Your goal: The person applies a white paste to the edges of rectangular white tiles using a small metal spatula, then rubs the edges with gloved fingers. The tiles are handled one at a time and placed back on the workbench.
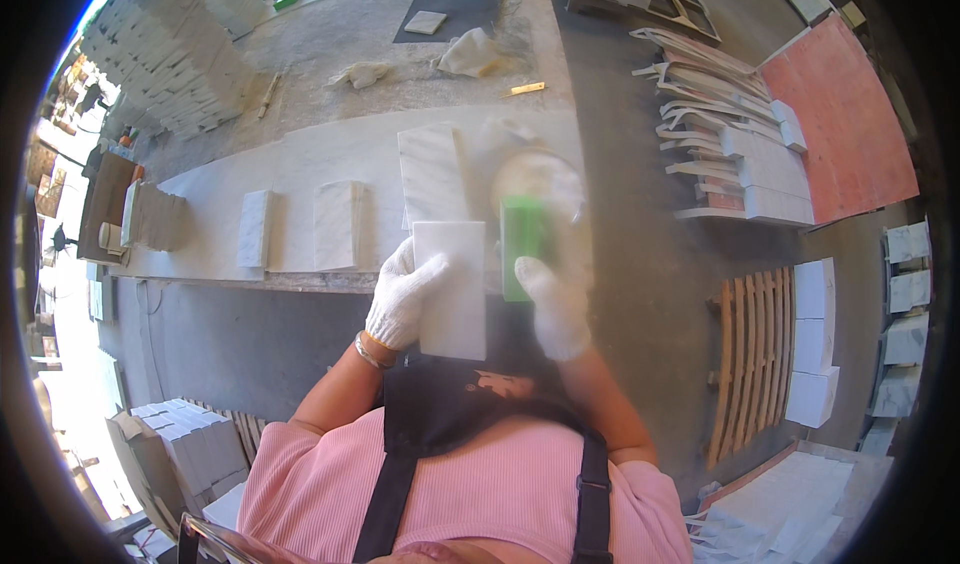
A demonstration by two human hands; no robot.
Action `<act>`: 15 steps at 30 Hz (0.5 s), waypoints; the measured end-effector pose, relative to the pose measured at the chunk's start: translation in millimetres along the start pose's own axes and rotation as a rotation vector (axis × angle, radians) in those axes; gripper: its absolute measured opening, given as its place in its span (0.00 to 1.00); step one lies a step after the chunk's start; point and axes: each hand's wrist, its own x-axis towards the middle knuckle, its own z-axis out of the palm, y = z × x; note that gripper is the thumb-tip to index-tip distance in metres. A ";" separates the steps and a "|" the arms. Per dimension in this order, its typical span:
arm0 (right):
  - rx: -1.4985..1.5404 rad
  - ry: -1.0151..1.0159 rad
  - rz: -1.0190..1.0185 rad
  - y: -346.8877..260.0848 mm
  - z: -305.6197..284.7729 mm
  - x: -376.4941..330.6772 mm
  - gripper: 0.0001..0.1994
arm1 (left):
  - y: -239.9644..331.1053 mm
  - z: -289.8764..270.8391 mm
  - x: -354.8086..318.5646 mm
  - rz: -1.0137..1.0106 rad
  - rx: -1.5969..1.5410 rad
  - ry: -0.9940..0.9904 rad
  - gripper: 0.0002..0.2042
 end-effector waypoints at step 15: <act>-0.426 -0.098 -0.224 -9.2 5.2 0.9 0.36 | -3.0 16.6 -3.8 0.067 0.020 0.010 0.18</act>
